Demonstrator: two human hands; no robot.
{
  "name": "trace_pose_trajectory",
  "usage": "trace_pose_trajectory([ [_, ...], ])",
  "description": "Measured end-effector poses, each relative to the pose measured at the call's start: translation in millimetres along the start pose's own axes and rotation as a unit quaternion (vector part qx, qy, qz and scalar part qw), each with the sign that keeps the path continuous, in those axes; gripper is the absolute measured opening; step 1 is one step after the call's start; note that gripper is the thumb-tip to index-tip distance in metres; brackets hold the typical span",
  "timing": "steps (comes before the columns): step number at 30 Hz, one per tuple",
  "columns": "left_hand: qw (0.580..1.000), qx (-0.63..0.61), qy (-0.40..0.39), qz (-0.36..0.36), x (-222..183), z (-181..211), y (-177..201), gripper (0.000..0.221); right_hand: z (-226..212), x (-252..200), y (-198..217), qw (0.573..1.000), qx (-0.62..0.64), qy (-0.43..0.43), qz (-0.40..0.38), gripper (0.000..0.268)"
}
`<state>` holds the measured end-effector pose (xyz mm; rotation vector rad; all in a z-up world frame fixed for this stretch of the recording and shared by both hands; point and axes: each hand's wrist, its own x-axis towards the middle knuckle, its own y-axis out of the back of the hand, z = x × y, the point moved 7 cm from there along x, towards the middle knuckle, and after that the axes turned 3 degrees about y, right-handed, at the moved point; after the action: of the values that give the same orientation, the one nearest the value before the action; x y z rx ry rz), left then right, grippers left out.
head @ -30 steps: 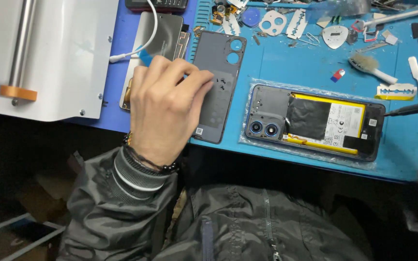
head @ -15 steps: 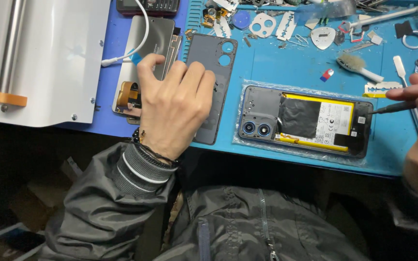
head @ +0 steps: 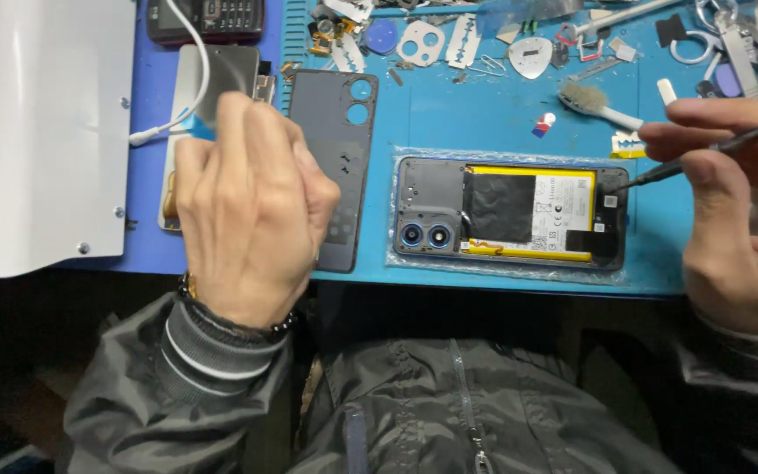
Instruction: Repairing a smartphone by screwing in internal components.
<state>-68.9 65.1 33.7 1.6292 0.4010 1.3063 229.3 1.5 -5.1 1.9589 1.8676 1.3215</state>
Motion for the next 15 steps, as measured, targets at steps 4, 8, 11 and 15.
trace_pose_trajectory([
  [4, 0.982, -0.182, -0.015, -0.052, 5.2, 58.9, -0.5, 0.014, -1.2, -8.8, 3.1, 0.997, 0.032, 0.065, -0.001, 0.068],
  [8, 0.929, -0.352, -0.038, -0.110, 15.3, 115.1, -20.4, 0.012, -9.5, -3.8, 8.7, 0.995, 0.056, 0.078, 0.031, 0.054],
  [11, 0.935, -0.339, -0.063, -0.079, 21.0, 129.3, -27.5, 0.010, -9.7, -4.3, 10.5, 0.993, 0.047, 0.096, 0.056, 0.054],
  [15, 0.928, -0.363, -0.068, -0.046, 20.0, 130.3, -25.9, 0.010, -6.8, -3.0, 18.4, 0.980, 0.013, 0.180, 0.086, 0.063],
])
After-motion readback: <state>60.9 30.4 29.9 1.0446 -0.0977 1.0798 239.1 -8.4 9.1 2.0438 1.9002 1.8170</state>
